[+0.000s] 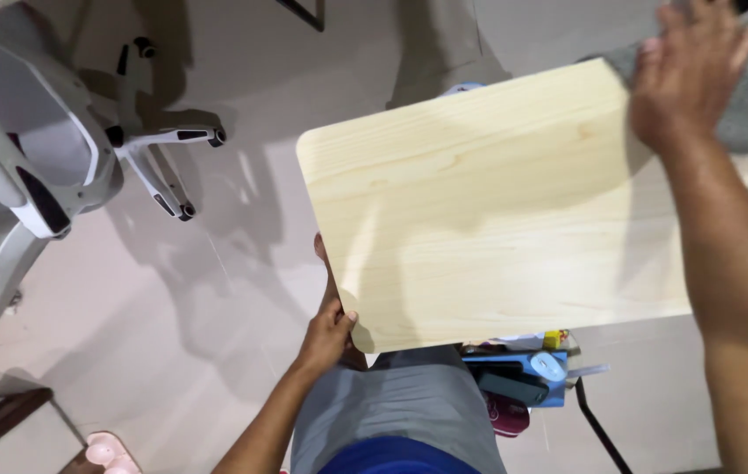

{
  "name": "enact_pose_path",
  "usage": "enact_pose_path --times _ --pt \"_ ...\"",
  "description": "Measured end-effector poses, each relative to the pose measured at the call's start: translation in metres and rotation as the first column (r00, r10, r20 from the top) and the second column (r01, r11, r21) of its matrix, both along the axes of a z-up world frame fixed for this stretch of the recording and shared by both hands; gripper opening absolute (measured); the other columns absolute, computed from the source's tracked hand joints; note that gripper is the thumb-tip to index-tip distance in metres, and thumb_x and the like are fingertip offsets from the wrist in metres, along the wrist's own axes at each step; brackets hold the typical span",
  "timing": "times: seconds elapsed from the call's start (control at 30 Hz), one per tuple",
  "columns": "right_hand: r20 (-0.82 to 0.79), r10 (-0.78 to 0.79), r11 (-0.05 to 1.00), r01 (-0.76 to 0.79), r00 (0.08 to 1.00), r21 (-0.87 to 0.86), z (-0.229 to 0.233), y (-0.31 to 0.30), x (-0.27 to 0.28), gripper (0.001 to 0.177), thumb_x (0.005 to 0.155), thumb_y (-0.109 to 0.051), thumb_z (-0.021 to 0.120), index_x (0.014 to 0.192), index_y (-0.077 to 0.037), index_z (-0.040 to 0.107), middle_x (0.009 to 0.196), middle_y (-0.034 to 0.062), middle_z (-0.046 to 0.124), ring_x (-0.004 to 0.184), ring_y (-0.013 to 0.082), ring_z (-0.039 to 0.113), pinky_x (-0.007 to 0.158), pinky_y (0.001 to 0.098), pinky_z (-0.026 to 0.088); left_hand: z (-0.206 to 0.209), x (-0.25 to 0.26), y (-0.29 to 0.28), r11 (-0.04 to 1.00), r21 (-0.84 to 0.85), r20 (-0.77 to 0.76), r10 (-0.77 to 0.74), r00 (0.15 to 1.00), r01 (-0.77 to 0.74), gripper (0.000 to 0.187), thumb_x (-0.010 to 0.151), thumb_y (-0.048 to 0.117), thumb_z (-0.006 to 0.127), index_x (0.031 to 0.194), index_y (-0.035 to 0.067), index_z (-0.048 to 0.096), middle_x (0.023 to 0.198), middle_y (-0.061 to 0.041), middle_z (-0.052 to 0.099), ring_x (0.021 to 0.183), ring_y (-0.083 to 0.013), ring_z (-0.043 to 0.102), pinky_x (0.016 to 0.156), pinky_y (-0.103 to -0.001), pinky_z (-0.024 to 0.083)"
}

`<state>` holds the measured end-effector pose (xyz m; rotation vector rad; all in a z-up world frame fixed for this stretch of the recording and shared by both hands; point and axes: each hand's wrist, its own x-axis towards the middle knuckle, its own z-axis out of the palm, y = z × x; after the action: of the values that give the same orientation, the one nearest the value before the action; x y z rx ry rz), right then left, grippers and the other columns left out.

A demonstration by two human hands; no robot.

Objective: Wiping a desk surface with a cloth and then untangling and coiling electrical cables.

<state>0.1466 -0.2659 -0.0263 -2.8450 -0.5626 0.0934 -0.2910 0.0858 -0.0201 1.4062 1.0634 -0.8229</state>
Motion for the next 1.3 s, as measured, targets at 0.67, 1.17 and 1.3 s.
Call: enact_pose_path --times 0.67,1.17,1.3 --pt "-0.001 -0.718 0.694 0.717 0.696 0.063 -0.014 -0.163 -0.222 0.034 0.121 -0.033 0.046 0.121 0.000 0.053 0.105 0.0314 0.067 0.102 0.0526 0.062 0.086 0.0598 0.043 -0.014 -0.007 0.016 0.996 -0.025 0.062 -0.084 0.995 0.085 0.027 0.102 0.019 0.055 0.122 0.003 0.063 0.091 -0.005 0.070 0.069 -0.0122 0.064 0.061 -0.030 0.056" --pt "-0.566 -0.822 -0.405 0.760 -0.059 0.509 -0.113 -0.058 -0.356 0.072 0.107 -0.052 0.039 0.147 0.007 0.038 0.149 0.0293 0.049 0.131 0.0362 0.058 0.111 0.0401 0.048 -0.035 -0.007 0.028 0.972 -0.055 0.190 -0.215 0.958 0.229 0.031 0.101 0.021 0.055 0.126 0.003 0.061 0.102 -0.010 0.074 0.080 -0.0165 0.070 0.070 -0.032 0.059" --pt "-0.723 -0.687 -0.518 0.746 -0.071 0.419 -0.097 0.053 -0.399 0.074 0.105 -0.054 0.036 0.150 0.004 0.036 0.152 0.0234 0.047 0.134 0.0341 0.055 0.112 0.0380 0.044 -0.095 -0.042 0.032 0.981 0.025 0.424 -0.185 0.886 0.192 0.033 0.102 0.024 0.060 0.125 0.000 0.065 0.107 -0.012 0.076 0.088 -0.0167 0.072 0.074 -0.032 0.060"
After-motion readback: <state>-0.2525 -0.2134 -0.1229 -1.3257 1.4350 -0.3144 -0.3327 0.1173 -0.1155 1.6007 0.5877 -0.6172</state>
